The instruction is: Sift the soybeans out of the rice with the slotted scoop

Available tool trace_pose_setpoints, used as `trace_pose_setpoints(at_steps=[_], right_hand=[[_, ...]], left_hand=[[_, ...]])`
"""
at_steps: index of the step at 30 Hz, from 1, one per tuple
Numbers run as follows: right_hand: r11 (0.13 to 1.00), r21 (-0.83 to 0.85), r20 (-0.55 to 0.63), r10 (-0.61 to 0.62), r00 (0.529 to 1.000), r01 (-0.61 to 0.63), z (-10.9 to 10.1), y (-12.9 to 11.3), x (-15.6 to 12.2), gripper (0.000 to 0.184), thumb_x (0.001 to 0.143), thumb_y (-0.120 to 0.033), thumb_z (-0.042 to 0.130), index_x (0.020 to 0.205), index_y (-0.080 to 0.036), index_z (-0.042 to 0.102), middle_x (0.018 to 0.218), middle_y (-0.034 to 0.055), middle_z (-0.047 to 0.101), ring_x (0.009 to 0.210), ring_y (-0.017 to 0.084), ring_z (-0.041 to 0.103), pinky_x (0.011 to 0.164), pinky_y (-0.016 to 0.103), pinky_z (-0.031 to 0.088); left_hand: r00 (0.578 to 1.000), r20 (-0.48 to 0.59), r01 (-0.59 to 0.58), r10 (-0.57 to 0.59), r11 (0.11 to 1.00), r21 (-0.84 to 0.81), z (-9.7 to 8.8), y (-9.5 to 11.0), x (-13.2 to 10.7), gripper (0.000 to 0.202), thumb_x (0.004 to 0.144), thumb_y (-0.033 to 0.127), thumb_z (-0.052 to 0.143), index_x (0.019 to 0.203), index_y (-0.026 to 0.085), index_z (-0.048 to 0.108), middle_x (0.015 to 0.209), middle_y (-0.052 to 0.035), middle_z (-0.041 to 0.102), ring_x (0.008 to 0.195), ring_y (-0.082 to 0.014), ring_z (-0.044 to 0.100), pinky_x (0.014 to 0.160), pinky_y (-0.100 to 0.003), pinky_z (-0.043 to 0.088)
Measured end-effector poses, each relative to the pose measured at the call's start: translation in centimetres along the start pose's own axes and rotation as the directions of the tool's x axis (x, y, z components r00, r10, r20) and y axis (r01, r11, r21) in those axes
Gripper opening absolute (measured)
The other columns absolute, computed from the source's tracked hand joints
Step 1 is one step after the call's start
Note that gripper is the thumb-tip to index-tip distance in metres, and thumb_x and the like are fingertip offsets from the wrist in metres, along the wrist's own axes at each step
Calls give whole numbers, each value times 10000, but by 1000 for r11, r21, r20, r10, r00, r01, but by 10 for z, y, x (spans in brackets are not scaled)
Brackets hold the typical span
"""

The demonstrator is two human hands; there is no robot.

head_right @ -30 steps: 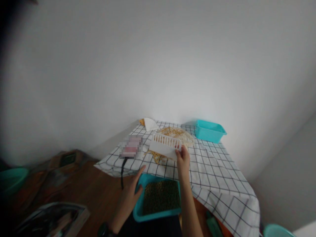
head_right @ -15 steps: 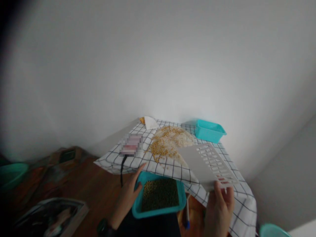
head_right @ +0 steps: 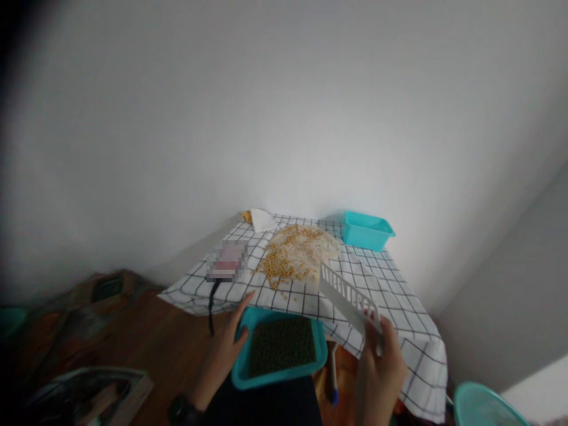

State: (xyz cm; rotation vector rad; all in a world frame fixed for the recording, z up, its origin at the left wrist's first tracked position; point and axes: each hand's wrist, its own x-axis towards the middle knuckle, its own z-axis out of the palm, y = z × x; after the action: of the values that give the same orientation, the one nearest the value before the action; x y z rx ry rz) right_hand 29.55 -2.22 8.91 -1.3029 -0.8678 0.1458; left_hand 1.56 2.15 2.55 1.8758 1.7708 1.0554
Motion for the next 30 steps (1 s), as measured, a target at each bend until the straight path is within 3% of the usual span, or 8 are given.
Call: trace_pose_setpoints(at_steps=[4, 8, 11, 15, 18, 21, 25, 30], right_hand=[[998, 45, 102, 41, 994, -45, 5, 12, 1, 334, 781, -485, 659, 946, -196, 678, 938, 75, 712, 883, 246, 644, 796, 336, 472], [993, 71, 129, 88, 988, -98, 7, 21, 0, 341, 767, -469, 681, 969, -194, 680, 1010, 86, 710, 951, 264, 641, 852, 366, 468], [991, 93, 142, 81, 987, -94, 6, 16, -2, 316, 771, -453, 684, 951, -194, 682, 989, 76, 703, 923, 247, 634, 844, 357, 464], [982, 187, 51, 19, 998, -28, 5, 1, -6, 250, 787, -416, 679, 920, -205, 660, 933, 40, 689, 911, 214, 617, 853, 329, 454], [985, 168, 112, 22, 994, -41, 7, -2, -7, 262, 787, -423, 674, 921, -198, 664, 934, 43, 693, 916, 220, 620, 841, 326, 455], [990, 114, 167, 65, 984, -84, 9, 5, -7, 295, 788, -428, 673, 949, -180, 680, 940, 50, 698, 909, 223, 621, 811, 315, 453], [962, 239, 110, 110, 988, -133, 10, 20, -4, 303, 774, -421, 697, 958, -182, 666, 957, 41, 694, 898, 205, 614, 808, 307, 457], [950, 230, 168, 174, 970, -210, 19, 41, -3, 360, 721, -444, 728, 953, -175, 670, 961, 59, 714, 928, 230, 637, 838, 341, 475]], left_hand=[[1000, 5, 12, -12, 1000, -2, 1, -1, 0, 651, 886, 131, 393, 1507, 305, 305, 1233, -49, 670, 1181, -193, 615, 1020, -355, 468], [1000, 14, 10, -10, 1000, -7, 0, -1, 0, 659, 882, 128, 404, 1507, 311, 303, 1284, -52, 647, 1204, -198, 600, 1024, -362, 464], [1000, 18, -1, 1, 1000, -10, -1, 0, -1, 669, 877, 124, 403, 1510, 315, 296, 1294, -50, 640, 1213, -201, 596, 1027, -362, 458], [1000, 20, 11, -11, 1000, -3, -1, 1, -1, 661, 884, 132, 394, 1514, 306, 293, 1240, -50, 661, 1183, -193, 613, 1019, -343, 458], [999, 23, 25, -25, 1000, 12, 0, 0, -1, 660, 885, 134, 399, 1513, 309, 294, 1218, -39, 667, 1176, -184, 613, 1009, -326, 463], [1000, 20, 22, -23, 999, 25, 1, -1, -1, 664, 883, 135, 403, 1514, 308, 290, 1211, -39, 669, 1167, -188, 616, 1001, -330, 470], [1000, 4, 0, 0, 1000, 19, 2, -3, -1, 662, 884, 137, 403, 1514, 308, 293, 1232, -41, 664, 1170, -190, 613, 1003, -337, 473], [1000, -17, -15, 15, 1000, 3, 2, -3, -1, 655, 884, 132, 396, 1507, 311, 309, 1214, -39, 674, 1165, -183, 617, 1004, -334, 474]])
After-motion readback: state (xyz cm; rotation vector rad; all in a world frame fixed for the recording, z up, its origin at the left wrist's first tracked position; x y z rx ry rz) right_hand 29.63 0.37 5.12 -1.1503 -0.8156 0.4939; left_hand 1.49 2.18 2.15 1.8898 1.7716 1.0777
